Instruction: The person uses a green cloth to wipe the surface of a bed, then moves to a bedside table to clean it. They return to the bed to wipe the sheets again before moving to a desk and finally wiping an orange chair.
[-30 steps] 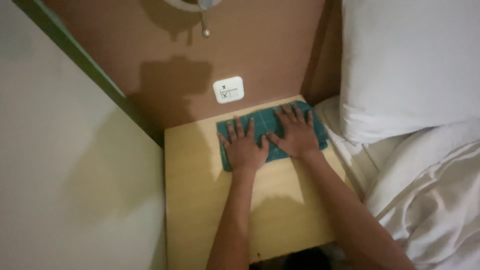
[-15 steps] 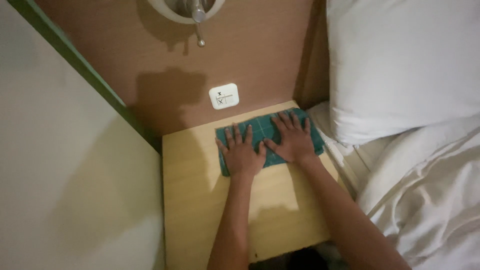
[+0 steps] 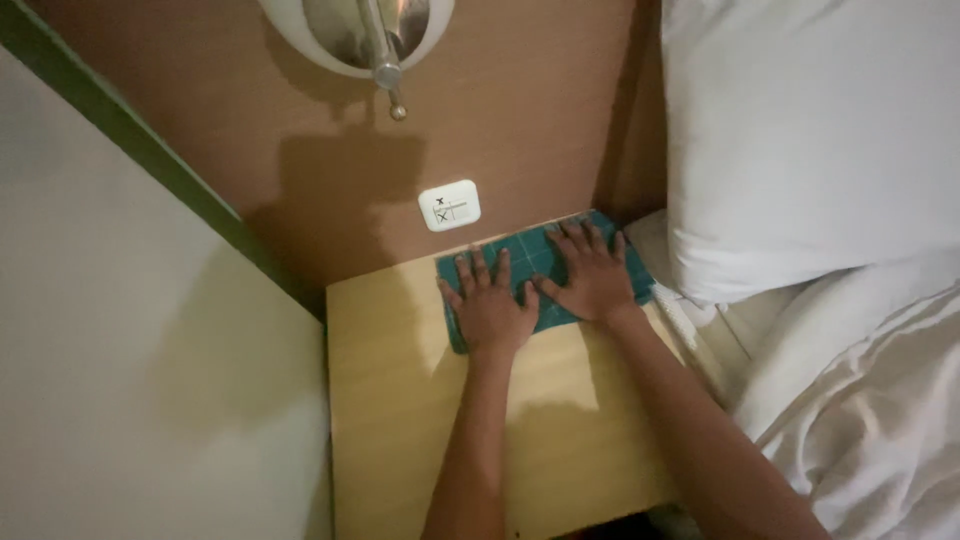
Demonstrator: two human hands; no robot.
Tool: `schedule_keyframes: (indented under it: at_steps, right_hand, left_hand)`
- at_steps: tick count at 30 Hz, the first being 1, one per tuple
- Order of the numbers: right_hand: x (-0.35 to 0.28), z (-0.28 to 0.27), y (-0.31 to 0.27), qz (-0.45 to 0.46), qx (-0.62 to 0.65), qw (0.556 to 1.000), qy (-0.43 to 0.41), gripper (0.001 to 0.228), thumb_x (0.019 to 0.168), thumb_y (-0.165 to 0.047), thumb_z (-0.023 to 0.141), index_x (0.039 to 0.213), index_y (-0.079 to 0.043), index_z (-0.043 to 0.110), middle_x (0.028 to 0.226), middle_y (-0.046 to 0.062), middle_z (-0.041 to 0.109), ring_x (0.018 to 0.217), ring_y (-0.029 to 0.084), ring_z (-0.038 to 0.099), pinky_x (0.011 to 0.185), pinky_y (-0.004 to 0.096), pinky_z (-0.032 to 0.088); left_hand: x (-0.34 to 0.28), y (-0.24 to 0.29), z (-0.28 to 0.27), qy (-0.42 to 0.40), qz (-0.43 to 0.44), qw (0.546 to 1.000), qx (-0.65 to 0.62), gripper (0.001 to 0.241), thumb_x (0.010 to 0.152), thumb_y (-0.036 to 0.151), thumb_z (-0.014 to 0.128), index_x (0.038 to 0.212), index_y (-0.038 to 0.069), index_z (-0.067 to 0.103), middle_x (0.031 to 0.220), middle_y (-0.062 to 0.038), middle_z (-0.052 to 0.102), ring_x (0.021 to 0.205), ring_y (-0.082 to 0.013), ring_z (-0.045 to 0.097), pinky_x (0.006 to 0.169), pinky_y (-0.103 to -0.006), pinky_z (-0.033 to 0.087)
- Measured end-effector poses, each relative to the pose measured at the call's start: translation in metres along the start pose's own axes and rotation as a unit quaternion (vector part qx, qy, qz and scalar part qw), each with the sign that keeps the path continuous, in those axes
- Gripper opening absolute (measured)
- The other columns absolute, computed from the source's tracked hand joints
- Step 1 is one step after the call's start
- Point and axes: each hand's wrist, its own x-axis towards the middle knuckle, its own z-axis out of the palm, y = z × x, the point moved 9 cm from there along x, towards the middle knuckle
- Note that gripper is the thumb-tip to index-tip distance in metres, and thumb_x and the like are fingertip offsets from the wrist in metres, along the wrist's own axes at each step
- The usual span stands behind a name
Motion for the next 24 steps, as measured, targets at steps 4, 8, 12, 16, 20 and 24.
schedule_keyframes:
  at_steps: [4, 8, 12, 16, 20, 24]
  right_hand:
    - [-0.009, -0.004, -0.003, -0.004, 0.0, 1.0, 0.004, 0.091, 0.083, -0.075, 0.054, 0.155, -0.021, 0.042, 0.166, 0.008, 0.033, 0.153, 0.034, 0.025, 0.119, 0.069, 0.009]
    - [-0.036, -0.004, 0.002, 0.019, -0.018, 0.999, -0.019, 0.093, 0.083, -0.077, 0.054, 0.156, -0.021, 0.041, 0.166, 0.009, 0.032, 0.154, 0.035, 0.023, 0.12, 0.066, 0.008]
    - [-0.064, -0.012, 0.0, 0.025, -0.04, 0.999, -0.021, 0.092, 0.085, -0.076, 0.052, 0.157, -0.019, 0.041, 0.167, 0.009, 0.032, 0.154, 0.034, 0.023, 0.121, 0.065, 0.009]
    - [-0.086, -0.023, -0.005, 0.038, -0.023, 0.999, -0.022, 0.091, 0.084, -0.075, 0.054, 0.156, -0.021, 0.042, 0.167, 0.009, 0.03, 0.153, 0.034, 0.022, 0.122, 0.062, 0.008]
    - [-0.091, -0.025, -0.004, 0.03, -0.021, 0.999, -0.032, 0.091, 0.084, -0.074, 0.054, 0.156, -0.02, 0.041, 0.167, 0.007, 0.03, 0.155, 0.032, 0.019, 0.121, 0.064, 0.008]
    - [-0.089, -0.028, -0.006, 0.038, -0.009, 0.999, -0.033, 0.092, 0.082, -0.075, 0.055, 0.156, -0.021, 0.041, 0.167, 0.006, 0.031, 0.156, 0.031, 0.019, 0.123, 0.064, 0.01]
  left_hand:
    - [-0.004, -0.002, 0.003, -0.011, 0.012, 1.0, 0.016, 0.075, 0.096, 0.06, 0.04, 0.16, 0.02, 0.032, 0.167, -0.019, 0.017, 0.156, -0.0408, 0.011, 0.119, -0.0674, -0.003]
    - [-0.03, 0.005, 0.0, -0.015, 0.019, 1.0, -0.006, 0.074, 0.095, 0.058, 0.042, 0.159, 0.021, 0.035, 0.168, -0.017, 0.02, 0.156, -0.0403, 0.014, 0.12, -0.0683, -0.002]
    - [-0.058, 0.01, -0.008, 0.0, 0.033, 0.999, -0.002, 0.073, 0.096, 0.057, 0.042, 0.159, 0.021, 0.037, 0.168, -0.018, 0.022, 0.155, -0.0411, 0.016, 0.12, -0.0698, -0.002]
    - [-0.079, 0.013, -0.01, -0.001, 0.038, 0.999, 0.009, 0.073, 0.096, 0.057, 0.043, 0.158, 0.02, 0.038, 0.167, -0.019, 0.022, 0.156, -0.0402, 0.014, 0.119, -0.071, -0.003]
    - [-0.085, 0.016, -0.012, -0.011, 0.03, 0.999, -0.007, 0.073, 0.096, 0.057, 0.041, 0.159, 0.021, 0.036, 0.168, -0.019, 0.02, 0.155, -0.0418, 0.014, 0.119, -0.0692, -0.003]
    - [-0.08, 0.016, -0.008, -0.021, 0.027, 0.999, 0.005, 0.074, 0.094, 0.058, 0.041, 0.158, 0.021, 0.034, 0.167, -0.019, 0.017, 0.154, -0.0404, 0.012, 0.118, -0.0689, -0.004]
